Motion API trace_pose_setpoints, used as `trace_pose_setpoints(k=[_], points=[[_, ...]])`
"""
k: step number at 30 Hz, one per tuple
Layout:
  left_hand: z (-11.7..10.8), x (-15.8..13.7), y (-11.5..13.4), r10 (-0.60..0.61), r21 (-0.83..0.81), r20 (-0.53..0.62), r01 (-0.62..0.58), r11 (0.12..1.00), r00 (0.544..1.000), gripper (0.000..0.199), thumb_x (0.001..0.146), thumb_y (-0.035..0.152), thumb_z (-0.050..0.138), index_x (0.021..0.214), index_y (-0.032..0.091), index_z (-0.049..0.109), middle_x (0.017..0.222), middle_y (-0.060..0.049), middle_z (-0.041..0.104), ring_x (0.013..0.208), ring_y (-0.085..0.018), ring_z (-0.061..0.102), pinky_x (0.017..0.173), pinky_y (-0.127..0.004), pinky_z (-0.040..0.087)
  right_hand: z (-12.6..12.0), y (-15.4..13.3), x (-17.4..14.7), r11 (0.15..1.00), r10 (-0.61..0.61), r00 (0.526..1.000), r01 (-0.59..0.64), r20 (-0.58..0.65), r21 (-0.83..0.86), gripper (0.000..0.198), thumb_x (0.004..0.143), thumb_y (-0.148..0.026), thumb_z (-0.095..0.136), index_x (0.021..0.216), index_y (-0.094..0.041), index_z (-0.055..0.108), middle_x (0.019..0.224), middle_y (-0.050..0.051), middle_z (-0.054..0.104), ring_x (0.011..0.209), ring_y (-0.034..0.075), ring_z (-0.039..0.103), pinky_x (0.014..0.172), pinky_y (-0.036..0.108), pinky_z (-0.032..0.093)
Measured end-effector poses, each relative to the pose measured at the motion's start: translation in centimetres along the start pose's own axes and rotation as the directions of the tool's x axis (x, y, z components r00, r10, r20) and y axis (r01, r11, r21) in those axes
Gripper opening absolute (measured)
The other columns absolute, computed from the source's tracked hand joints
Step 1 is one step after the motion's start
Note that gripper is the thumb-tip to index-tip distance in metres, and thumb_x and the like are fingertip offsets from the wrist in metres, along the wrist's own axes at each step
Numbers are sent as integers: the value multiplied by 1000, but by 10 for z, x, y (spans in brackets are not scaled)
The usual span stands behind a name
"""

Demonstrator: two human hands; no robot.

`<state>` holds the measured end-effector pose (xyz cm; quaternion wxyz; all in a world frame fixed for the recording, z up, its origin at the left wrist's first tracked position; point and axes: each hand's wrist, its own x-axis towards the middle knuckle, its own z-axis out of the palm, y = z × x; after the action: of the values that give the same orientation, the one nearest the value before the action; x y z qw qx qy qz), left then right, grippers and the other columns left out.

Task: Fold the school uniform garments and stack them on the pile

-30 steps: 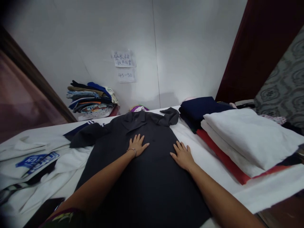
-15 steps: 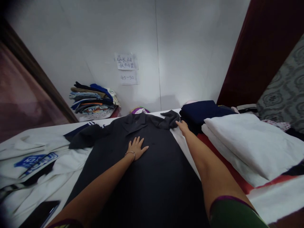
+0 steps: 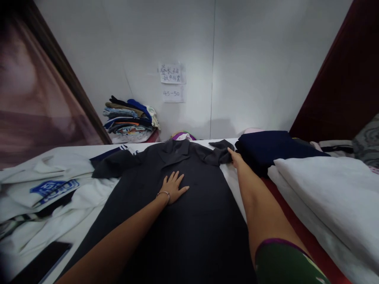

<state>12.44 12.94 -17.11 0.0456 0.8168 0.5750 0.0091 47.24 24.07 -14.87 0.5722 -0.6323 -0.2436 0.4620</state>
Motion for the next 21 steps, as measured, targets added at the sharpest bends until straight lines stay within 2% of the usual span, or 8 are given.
trace_pose_setpoints(k=[6,10,13,16,19,21], points=[[2,0,-1,1,-21,-12,-1,1000,1000,85,81,75,21,146,21,30,155,-11,19,143,-31,11,112,-54,10,-5,-6,-13,999,14,988,-21,156,43,9,76,-20,58,84,-16,57,74,5,66,71,17,64,68,32,56],[3,1,-1,5,-33,-8,-5,999,1000,85,82,74,22,147,20,29,155,-11,18,143,-31,11,112,-55,10,-18,-1,-27,998,-22,983,12,182,56,14,65,-12,52,76,-17,56,71,6,65,74,20,64,70,35,56],[4,1,-2,7,-34,-15,-8,999,1000,85,81,74,22,147,20,29,155,-11,18,143,-31,11,112,-55,9,-20,-9,-33,992,-106,975,92,197,83,17,58,-13,51,74,-18,56,72,6,65,76,21,64,71,36,56],[5,1,-2,5,-38,-22,-6,999,1000,85,81,75,21,146,21,30,155,-10,19,143,-31,11,112,-54,9,-11,-31,-38,974,-218,953,199,209,111,21,54,-13,52,74,-18,56,72,4,66,78,21,63,73,36,55],[3,0,-1,4,-42,-19,-5,999,1000,85,81,74,22,146,21,30,155,-11,19,143,-31,11,112,-54,9,3,-53,-52,944,-326,916,302,232,134,22,53,-13,55,74,-18,58,74,2,66,82,21,63,76,34,53],[1,-1,0,3,-47,-7,-3,999,1000,85,82,74,22,146,20,29,155,-11,18,143,-31,10,112,-54,9,11,-61,-72,923,-383,876,370,293,101,22,53,-14,60,74,-16,61,74,2,67,84,22,62,79,36,51]])
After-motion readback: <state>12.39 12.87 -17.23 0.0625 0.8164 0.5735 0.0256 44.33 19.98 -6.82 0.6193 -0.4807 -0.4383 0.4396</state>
